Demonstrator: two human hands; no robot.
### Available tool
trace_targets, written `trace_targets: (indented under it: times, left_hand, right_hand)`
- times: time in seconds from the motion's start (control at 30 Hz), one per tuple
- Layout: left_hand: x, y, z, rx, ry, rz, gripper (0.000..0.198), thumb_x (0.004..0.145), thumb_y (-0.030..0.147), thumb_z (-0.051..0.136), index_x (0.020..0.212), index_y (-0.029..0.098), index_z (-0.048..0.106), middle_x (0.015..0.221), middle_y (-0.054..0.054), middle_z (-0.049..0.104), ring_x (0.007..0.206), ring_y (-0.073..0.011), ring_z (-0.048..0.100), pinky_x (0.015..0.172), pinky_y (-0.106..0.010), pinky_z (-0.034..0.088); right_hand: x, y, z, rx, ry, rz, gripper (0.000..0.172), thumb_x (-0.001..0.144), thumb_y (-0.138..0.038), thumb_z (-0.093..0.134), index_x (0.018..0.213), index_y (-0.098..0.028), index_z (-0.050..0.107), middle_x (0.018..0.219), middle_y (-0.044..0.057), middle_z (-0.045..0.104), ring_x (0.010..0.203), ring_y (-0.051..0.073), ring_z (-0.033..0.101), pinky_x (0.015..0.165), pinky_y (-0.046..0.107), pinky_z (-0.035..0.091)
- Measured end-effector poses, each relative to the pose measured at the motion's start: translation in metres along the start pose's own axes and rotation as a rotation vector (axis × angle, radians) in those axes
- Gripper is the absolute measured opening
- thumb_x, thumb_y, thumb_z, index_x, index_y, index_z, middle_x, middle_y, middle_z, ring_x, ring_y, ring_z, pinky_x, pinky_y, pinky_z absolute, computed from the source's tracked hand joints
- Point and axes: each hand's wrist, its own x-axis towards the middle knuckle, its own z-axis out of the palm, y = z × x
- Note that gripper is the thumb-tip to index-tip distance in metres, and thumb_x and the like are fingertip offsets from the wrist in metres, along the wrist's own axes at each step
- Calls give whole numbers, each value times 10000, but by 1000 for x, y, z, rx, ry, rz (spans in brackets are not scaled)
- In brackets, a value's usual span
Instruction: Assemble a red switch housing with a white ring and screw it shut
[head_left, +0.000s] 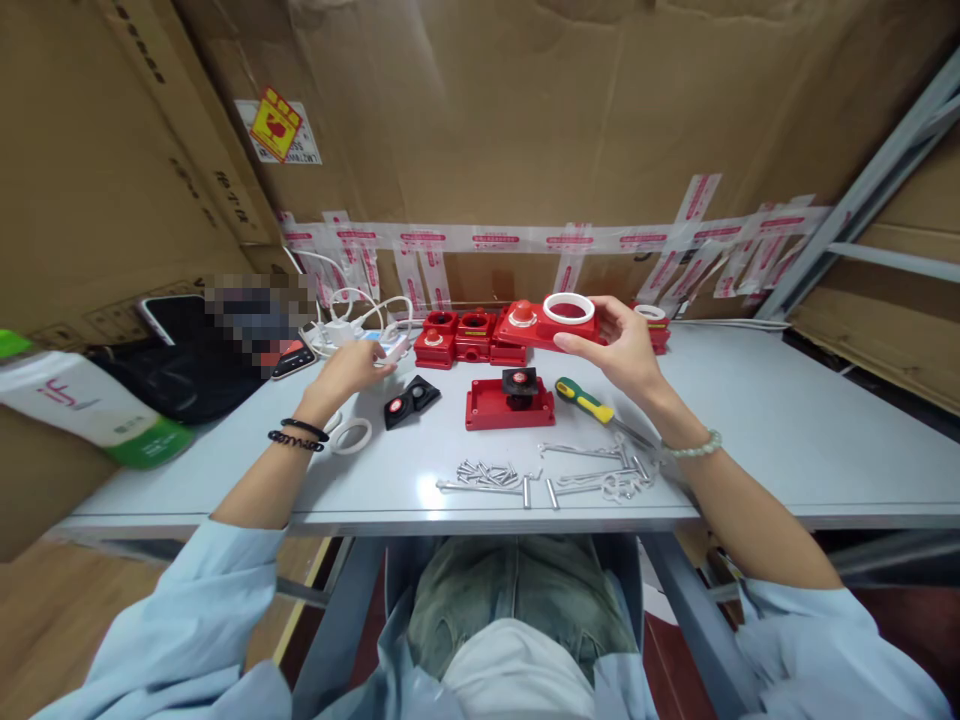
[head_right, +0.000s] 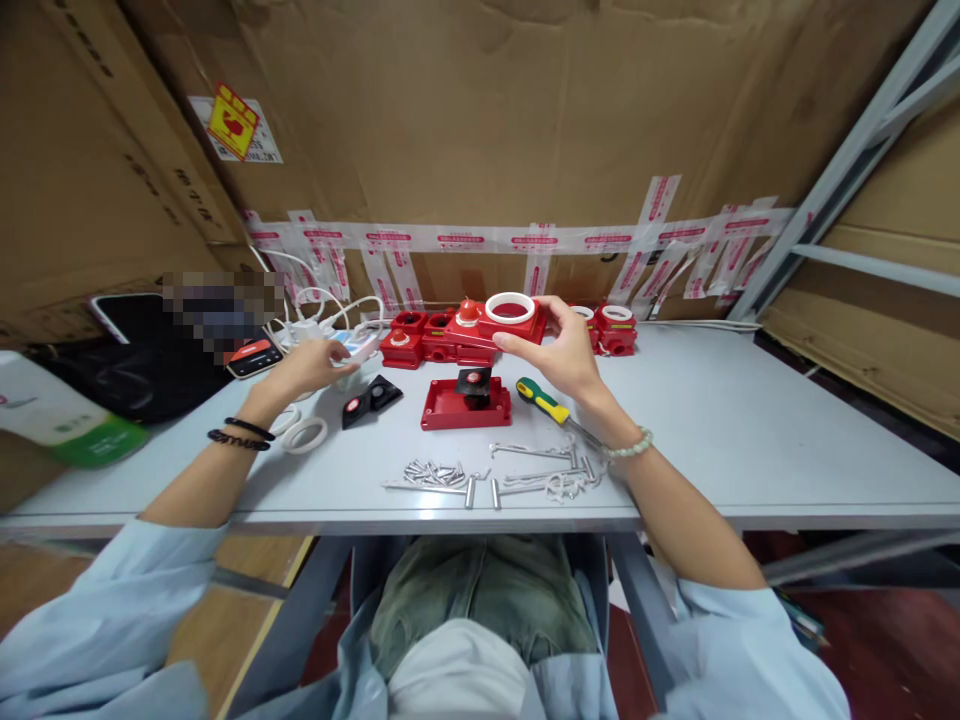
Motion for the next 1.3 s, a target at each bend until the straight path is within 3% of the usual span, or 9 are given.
trace_targets:
  times: [0.2, 0.37, 0.47, 0.63, 0.8, 0.93, 1.07, 1.2, 1.3]
  left_hand:
    - [6, -2, 19, -25, -47, 40, 491, 826, 547, 574, 1099, 152, 674, 1102, -157, 743, 991, -308, 693, 770, -324, 484]
    - [8, 0, 25, -27, -21, 53, 411, 828, 495, 574, 1079, 186, 675, 1047, -122, 757, 977, -300, 695, 765, -327, 476]
    - [3, 4, 17, -14, -35, 26, 421, 818, 456, 580, 1109, 166, 671, 1048, -131, 755, 978, -313, 693, 763, -340, 471]
    - [-13, 18, -13, 91, -22, -20, 451, 783, 462, 586, 1101, 160, 696, 1026, -133, 758, 991, -342, 687, 779, -356, 463]
    - [-25, 25, -33, 211, -120, -19, 450, 758, 516, 603, 1027, 182, 740, 964, -134, 767, 984, -363, 681, 820, -378, 457]
    - [-30, 23, -40, 219, -62, 2, 483, 759, 521, 601, 1059, 171, 744, 979, -135, 761, 996, -367, 681, 824, -387, 468]
    - [-37, 39, -49, -22, 84, 237, 411, 752, 496, 643, 1011, 198, 757, 998, -99, 755, 950, -313, 683, 803, -362, 485]
    - [-41, 76, -50, -458, 120, 599, 342, 755, 444, 696, 1005, 219, 759, 1010, -60, 746, 912, -231, 668, 821, -335, 505]
    - [-39, 105, -46, -596, 146, 727, 321, 751, 409, 733, 994, 200, 758, 991, -74, 738, 885, -213, 659, 813, -340, 512]
  right_hand:
    - [0, 0, 0, -4, -2, 5, 555, 566, -474, 890, 999, -228, 643, 1036, 68, 720, 994, 260, 669, 947, 505, 532]
    - [-1, 0, 0, -8, -9, 3, 555, 572, -474, 888, 1004, -226, 644, 1043, 71, 718, 996, 259, 668, 945, 501, 533]
    - [-1, 0, 0, -7, -3, -2, 549, 576, -471, 887, 1006, -231, 643, 1038, 64, 719, 994, 256, 669, 943, 495, 535]
    - [0, -1, -1, -17, 3, -8, 547, 581, -469, 884, 1003, -218, 643, 1042, 77, 716, 998, 262, 666, 941, 496, 531]
    - [0, -2, -1, -40, 13, -8, 542, 581, -471, 882, 1000, -224, 643, 1032, 68, 716, 984, 255, 665, 924, 487, 534]
    - [-1, -1, 0, -33, 18, -15, 546, 574, -475, 885, 996, -224, 645, 1029, 63, 719, 987, 251, 668, 938, 484, 534]
    - [0, 0, -1, -30, 28, -21, 538, 571, -463, 892, 990, -228, 650, 1028, 60, 722, 979, 252, 677, 947, 492, 536]
    - [2, 1, -3, -6, 36, -27, 532, 569, -453, 895, 982, -223, 651, 998, 60, 728, 951, 249, 685, 932, 491, 545]
    - [3, 2, -4, 0, 40, -37, 533, 570, -458, 894, 985, -229, 652, 997, 52, 730, 959, 246, 685, 932, 486, 549]
